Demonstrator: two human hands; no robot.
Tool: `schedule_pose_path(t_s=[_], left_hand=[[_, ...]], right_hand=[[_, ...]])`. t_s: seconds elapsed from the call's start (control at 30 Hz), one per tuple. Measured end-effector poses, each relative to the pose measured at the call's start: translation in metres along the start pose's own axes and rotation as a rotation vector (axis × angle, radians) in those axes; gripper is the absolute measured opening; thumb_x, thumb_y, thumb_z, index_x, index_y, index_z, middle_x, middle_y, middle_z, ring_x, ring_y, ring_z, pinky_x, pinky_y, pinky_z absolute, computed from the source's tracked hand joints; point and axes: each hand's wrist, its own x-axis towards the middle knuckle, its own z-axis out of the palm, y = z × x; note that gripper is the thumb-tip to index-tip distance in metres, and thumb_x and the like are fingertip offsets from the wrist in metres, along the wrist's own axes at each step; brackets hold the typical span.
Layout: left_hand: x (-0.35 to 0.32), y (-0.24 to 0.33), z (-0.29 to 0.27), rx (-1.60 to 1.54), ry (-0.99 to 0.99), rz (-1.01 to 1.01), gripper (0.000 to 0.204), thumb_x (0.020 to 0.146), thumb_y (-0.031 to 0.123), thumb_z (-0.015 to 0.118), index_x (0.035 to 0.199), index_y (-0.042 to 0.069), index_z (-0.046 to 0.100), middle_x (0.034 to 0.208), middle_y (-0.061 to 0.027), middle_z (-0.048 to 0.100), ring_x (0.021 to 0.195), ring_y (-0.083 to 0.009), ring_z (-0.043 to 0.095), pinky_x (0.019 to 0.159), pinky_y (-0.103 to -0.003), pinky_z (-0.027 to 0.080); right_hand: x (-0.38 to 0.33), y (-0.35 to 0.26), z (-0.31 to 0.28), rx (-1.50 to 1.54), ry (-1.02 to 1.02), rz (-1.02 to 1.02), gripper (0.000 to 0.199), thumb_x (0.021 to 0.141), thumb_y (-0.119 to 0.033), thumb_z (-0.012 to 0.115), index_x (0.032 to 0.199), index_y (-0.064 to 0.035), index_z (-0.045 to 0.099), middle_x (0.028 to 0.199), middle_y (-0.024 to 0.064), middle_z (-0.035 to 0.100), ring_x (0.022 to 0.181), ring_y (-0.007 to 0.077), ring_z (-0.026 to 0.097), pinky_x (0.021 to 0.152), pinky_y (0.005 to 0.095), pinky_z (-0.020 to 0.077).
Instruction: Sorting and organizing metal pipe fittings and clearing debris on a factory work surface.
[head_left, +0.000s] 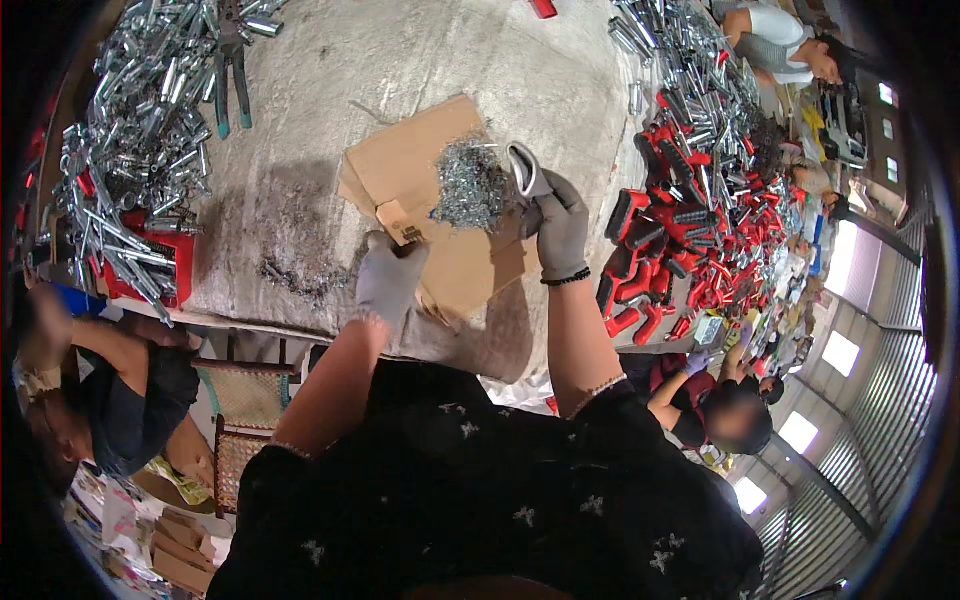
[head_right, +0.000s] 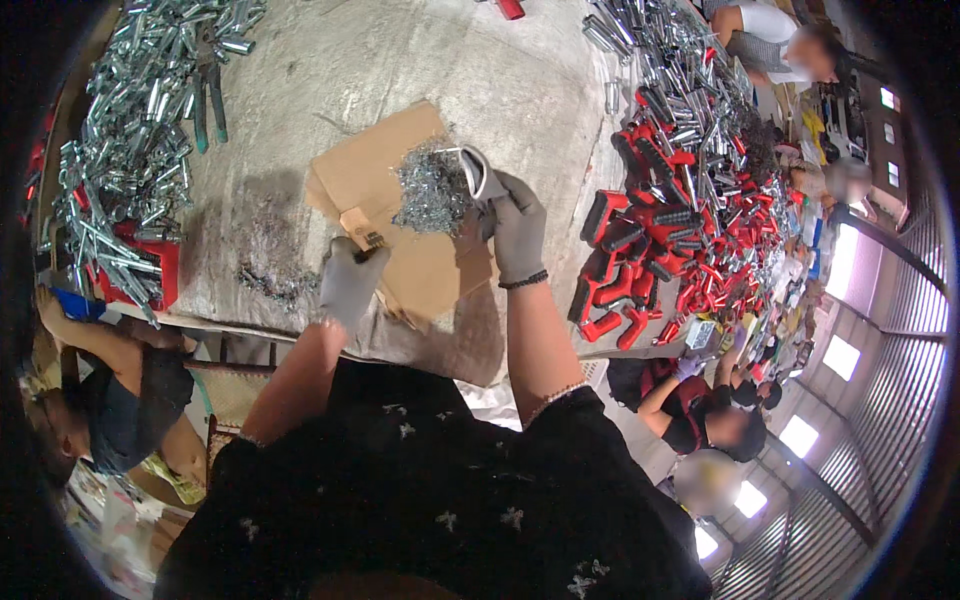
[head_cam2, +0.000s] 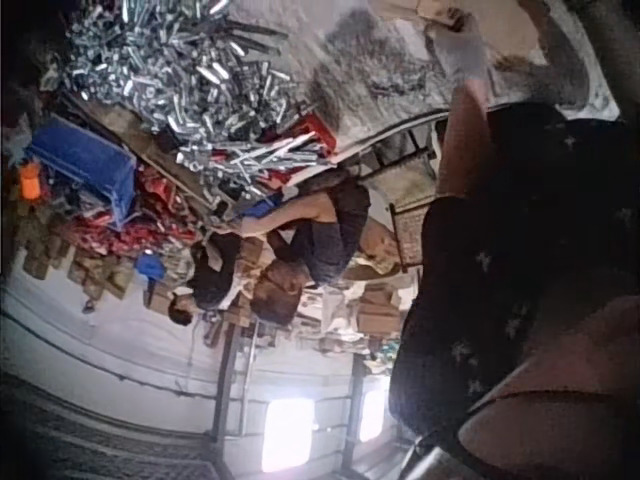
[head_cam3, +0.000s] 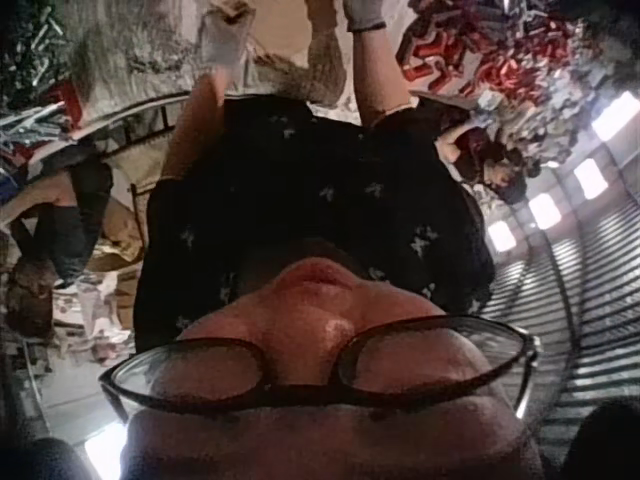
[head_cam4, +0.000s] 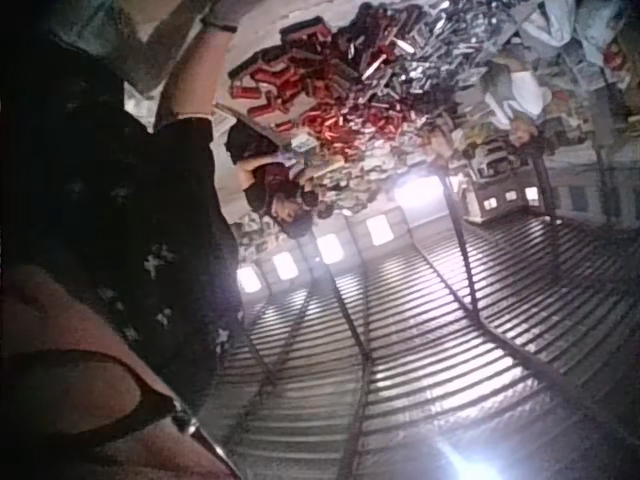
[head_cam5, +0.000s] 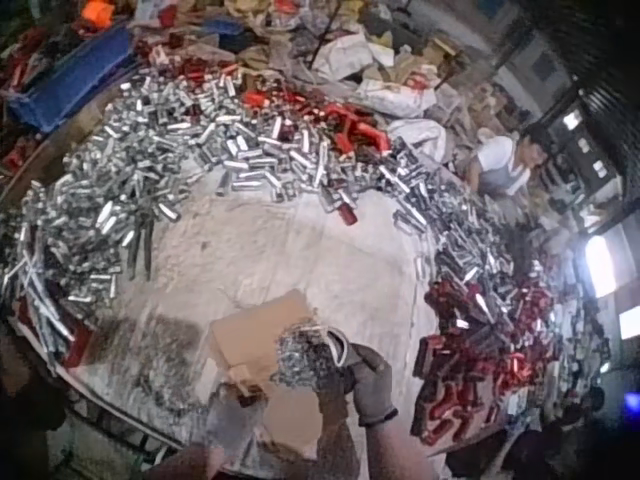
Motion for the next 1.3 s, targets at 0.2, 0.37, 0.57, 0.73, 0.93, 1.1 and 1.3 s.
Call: schedule_pose_path(t_s=[0.2,0.37,0.57,0.73,0.93,1.1,1.3], left_hand=[[-0.021,-0.014,-0.006,0.44,-0.187,0.15,0.05,0.086,0.035,0.071,0.117,0.0,0.053,0.101,-0.0255,0.07,0.095,-0.0436,0.067,0.082,-0.048,0.053],[-0.006,-0.04,0.024,0.554,-0.144,0.239,0.05,0.088,0.034,0.069,0.123,0.005,0.05,0.101,-0.0241,0.07,0.095,-0.0425,0.068,0.079,-0.049,0.053],[-0.004,-0.03,0.028,0.628,-0.112,0.254,0.047,0.091,0.034,0.064,0.126,0.007,0.048,0.1,-0.0227,0.07,0.094,-0.0417,0.068,0.078,-0.051,0.054],[0.001,-0.03,0.03,0.674,-0.174,0.153,0.05,0.091,0.035,0.065,0.126,0.006,0.047,0.1,-0.0234,0.07,0.093,-0.0415,0.068,0.078,-0.051,0.054],[0.007,-0.045,0.037,0.659,-0.028,0.339,0.05,0.091,0.037,0.065,0.123,0.004,0.045,0.098,-0.0228,0.07,0.089,-0.0402,0.069,0.074,-0.05,0.054],[-0.005,-0.018,0.036,0.643,-0.084,0.134,0.045,0.086,0.028,0.072,0.118,0.004,0.051,0.096,-0.0236,0.069,0.094,-0.0437,0.067,0.079,-0.05,0.054],[0.0,-0.019,0.032,0.719,-0.126,0.18,0.048,0.09,0.036,0.065,0.118,0.001,0.049,0.098,-0.023,0.07,0.091,-0.04,0.069,0.077,-0.05,0.055]], right_hand=[[0.081,0.013,0.027,-0.474,0.058,-0.45,0.035,0.09,-0.006,0.053,0.122,0.0016,0.065,0.11,0.0167,0.067,0.101,0.0273,0.065,0.087,0.0323,0.0507],[0.093,0.014,0.045,-0.753,-0.216,-0.477,0.04,0.085,-0.001,0.053,0.122,-0.0028,0.065,0.12,0.0216,0.062,0.113,0.0399,0.058,0.101,0.0427,0.0455],[0.022,0.021,0.061,-0.918,-0.224,-0.635,0.049,0.077,0.002,0.052,0.122,-0.0111,0.065,0.117,0.0174,0.062,0.109,0.0396,0.055,0.098,0.0474,0.0447],[0.002,0.016,0.062,-0.928,-0.239,-0.626,0.05,0.075,0.003,0.05,0.12,-0.013,0.066,0.116,0.0162,0.063,0.107,0.039,0.055,0.097,0.0475,0.0449],[0.03,0.029,0.003,-0.05,0.065,-0.038,0.041,0.083,0.003,0.049,0.121,0.0013,0.064,0.104,0.0166,0.07,0.085,0.0237,0.068,0.074,0.0358,0.0555],[0.045,0.058,-0.023,-0.023,0.153,-0.062,0.037,0.087,0.0,0.052,0.121,0.0046,0.064,0.1,0.0145,0.07,0.079,0.018,0.068,0.07,0.0314,0.0561],[0.011,0.045,0.03,-0.71,0.038,-0.463,0.039,0.081,0.003,0.054,0.116,-0.0052,0.069,0.116,0.0217,0.064,0.106,0.0395,0.061,0.094,0.0425,0.0498]])
